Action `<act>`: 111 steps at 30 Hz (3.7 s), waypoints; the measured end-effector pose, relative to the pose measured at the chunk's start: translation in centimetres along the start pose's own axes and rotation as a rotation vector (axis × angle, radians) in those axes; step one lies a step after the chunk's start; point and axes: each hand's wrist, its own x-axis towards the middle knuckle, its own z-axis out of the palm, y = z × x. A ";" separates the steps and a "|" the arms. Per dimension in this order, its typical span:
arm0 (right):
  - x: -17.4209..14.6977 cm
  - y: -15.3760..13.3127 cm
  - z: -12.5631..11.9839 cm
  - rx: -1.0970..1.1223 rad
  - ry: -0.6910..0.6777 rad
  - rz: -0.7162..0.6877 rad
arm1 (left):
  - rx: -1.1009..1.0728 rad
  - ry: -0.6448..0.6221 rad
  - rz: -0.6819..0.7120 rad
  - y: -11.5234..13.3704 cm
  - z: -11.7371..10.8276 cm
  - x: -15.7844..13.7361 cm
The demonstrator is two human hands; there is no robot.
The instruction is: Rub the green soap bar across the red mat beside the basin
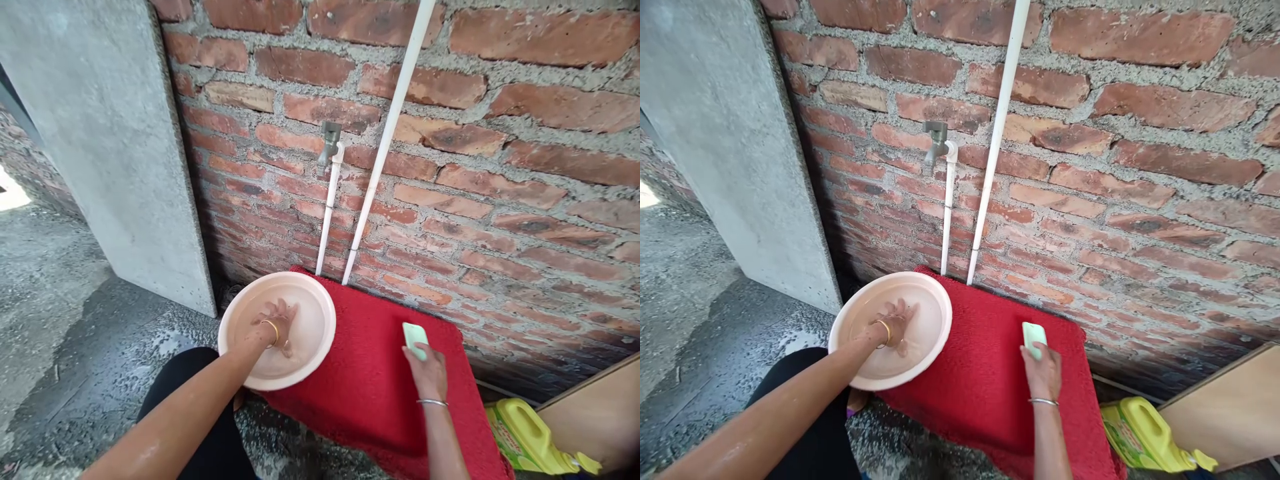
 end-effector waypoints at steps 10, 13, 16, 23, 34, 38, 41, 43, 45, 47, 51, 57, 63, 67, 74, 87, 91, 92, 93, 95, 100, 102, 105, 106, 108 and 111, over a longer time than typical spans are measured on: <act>-3.2 -7.8 5.1 0.164 -0.070 -0.237 | 0.042 -0.045 -0.023 0.1 -0.1 0.1; -5.3 -12.3 8.2 0.219 -0.179 -0.410 | 0.125 -0.059 -0.026 -0.2 0.1 0.0; -5.3 -12.8 9.0 0.229 -0.217 -0.463 | 0.156 -0.054 -0.029 -0.2 0.1 -0.2; 0.5 -2.7 1.9 0.107 -0.015 -0.100 | 0.149 -0.056 -0.031 0.3 -0.3 -0.6; -0.5 -5.9 4.1 0.185 0.002 -0.103 | 0.071 -0.047 -0.033 0.2 -0.4 -0.6; -4.0 -12.7 9.1 0.277 -0.188 -0.415 | 0.107 -0.060 -0.033 0.1 -0.5 -0.8; -4.7 -14.0 10.1 0.289 -0.244 -0.485 | 0.135 -0.069 -0.032 0.0 -0.4 -0.8; -3.7 -12.8 9.4 0.270 -0.222 -0.439 | 0.132 -0.062 -0.026 -0.2 -0.2 -0.6; -2.0 -10.2 7.7 0.230 -0.164 -0.339 | 0.116 -0.055 -0.028 -0.3 0.0 -0.4; -0.1 -7.0 5.3 0.176 -0.083 -0.205 | 0.100 -0.048 -0.028 -0.3 0.1 -0.1; 2.4 -1.3 0.6 0.078 0.075 0.078 | 0.061 -0.024 -0.017 0.0 0.1 0.0; 1.9 -2.8 1.9 0.121 0.107 0.101 | 0.093 -0.053 -0.031 0.5 -0.4 -0.4; -2.0 -12.4 9.3 0.284 -0.141 -0.320 | 0.066 -0.086 -0.030 0.4 -1.3 -1.6; -1.9 -13.4 9.9 0.293 -0.210 -0.398 | 0.126 -0.065 -0.047 0.5 -1.2 -1.8; 3.6 -3.6 2.3 0.124 -0.002 0.015 | 0.133 -0.066 -0.043 0.7 -1.2 -1.6; 1.2 -12.3 8.8 0.246 -0.097 -0.243 | 0.099 -0.105 -0.039 1.1 -2.3 -2.7; 0.4 -16.8 11.8 0.274 -0.214 -0.429 | 0.101 -0.119 -0.047 0.9 -2.0 -2.5; 0.7 -17.0 11.9 0.266 -0.227 -0.445 | 0.099 -0.119 -0.052 0.9 -2.0 -2.4; 1.1 -16.8 11.8 0.255 -0.232 -0.449 | 0.097 -0.118 -0.055 0.9 -1.9 -2.4; 2.4 -15.4 10.8 0.220 -0.213 -0.417 | 0.102 -0.117 -0.062 0.8 -1.7 -2.2; 6.7 -7.7 5.3 0.101 -0.070 -0.164 | 0.103 -0.088 -0.054 0.5 -1.2 -1.9; 8.1 -4.1 2.5 0.056 -0.012 -0.033 | 0.085 -0.067 -0.053 0.4 -1.0 -1.9; 9.3 0.7 -1.3 0.009 0.060 0.153 | 0.086 -0.071 -0.063 0.4 -1.1 -2.1; 9.4 2.0 -2.3 0.000 0.078 0.209 | 0.095 -0.082 -0.062 0.5 -1.3 -2.1; 9.3 3.7 -3.8 -0.007 0.107 0.303 | 0.123 -0.105 -0.061 0.7 -1.6 -2.3; 8.7 4.2 -4.2 0.013 0.137 0.371 | 0.152 -0.122 -0.070 0.8 -1.9 -2.4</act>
